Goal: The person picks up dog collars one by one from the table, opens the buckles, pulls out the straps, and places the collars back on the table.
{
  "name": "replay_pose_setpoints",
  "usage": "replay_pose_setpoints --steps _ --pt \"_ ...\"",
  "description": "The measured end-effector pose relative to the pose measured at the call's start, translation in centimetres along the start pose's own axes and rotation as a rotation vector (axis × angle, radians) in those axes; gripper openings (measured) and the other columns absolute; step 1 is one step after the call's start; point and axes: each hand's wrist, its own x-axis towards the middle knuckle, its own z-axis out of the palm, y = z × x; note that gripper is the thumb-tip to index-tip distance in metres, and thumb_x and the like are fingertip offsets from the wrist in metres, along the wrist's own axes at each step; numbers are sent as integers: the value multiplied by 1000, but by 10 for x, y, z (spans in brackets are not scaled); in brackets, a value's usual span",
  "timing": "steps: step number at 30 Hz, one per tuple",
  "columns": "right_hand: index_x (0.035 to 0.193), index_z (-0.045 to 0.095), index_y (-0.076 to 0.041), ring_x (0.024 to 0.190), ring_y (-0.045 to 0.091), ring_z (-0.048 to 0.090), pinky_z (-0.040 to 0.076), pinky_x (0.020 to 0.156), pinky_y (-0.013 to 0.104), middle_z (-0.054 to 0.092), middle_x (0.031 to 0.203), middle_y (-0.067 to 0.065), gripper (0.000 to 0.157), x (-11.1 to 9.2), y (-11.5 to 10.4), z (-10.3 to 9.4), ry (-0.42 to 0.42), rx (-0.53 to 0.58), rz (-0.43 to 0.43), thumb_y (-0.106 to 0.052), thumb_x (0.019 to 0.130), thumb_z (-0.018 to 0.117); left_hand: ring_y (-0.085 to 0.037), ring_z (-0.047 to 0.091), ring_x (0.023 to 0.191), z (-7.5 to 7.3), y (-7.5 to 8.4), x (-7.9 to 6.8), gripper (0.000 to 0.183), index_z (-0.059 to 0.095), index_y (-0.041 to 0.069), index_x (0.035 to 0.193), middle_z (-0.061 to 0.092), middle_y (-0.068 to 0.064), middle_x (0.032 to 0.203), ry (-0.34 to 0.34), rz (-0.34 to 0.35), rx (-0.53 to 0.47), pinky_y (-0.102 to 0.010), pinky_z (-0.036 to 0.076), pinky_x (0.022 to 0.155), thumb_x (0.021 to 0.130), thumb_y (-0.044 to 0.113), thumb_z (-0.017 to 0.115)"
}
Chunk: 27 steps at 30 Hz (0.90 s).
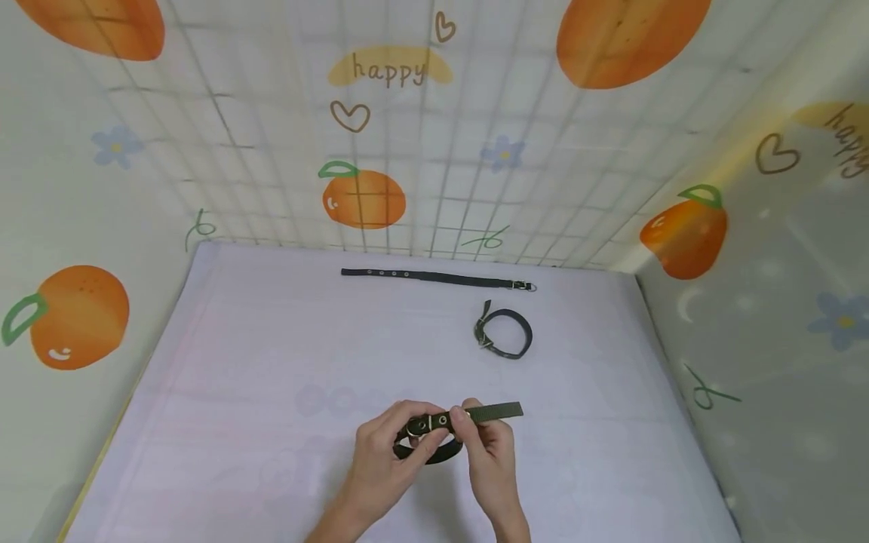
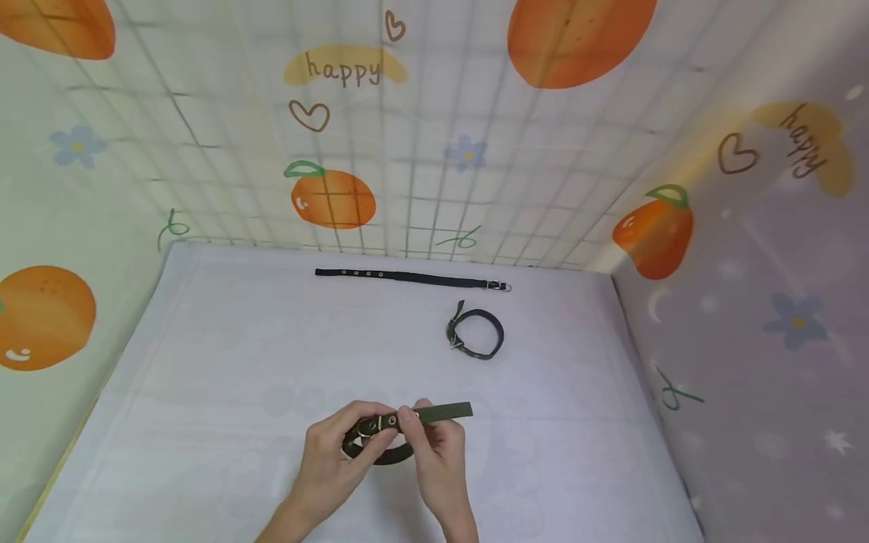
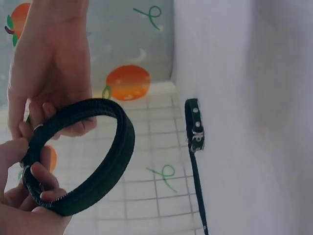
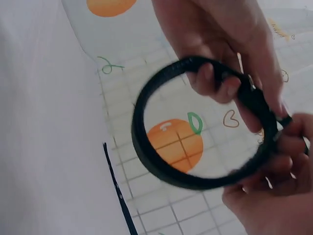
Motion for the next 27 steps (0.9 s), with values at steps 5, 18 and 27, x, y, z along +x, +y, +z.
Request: replay_pose_setpoints --steps 5,18,27 --pt "109 65 -3 88 2 60 57 78 25 63 98 -6 13 1 2 -8 -167 -28 -95 8 105 60 -2 72 83 0 0 -4 22 76 15 117 81 -5 104 57 -54 -92 -19 60 61 97 7 81" --pt "101 67 -11 70 -1 47 45 54 24 49 73 8 19 -2 0 -16 -244 -115 -131 8 101 67 1 58 86 -10 4 -4 20 77 9 120 79 -8 113 -16 -308 -388 -19 47 66 100 4 75" --pt "105 68 -11 64 4 41 41 50 26 48 77 6 23 -1 4 -19 -283 -66 -173 11 98 68 -1 60 89 -11 2 -7 21 77 11 121 78 -11 115 -69 -301 -398 -20 50 69 102 6 74"
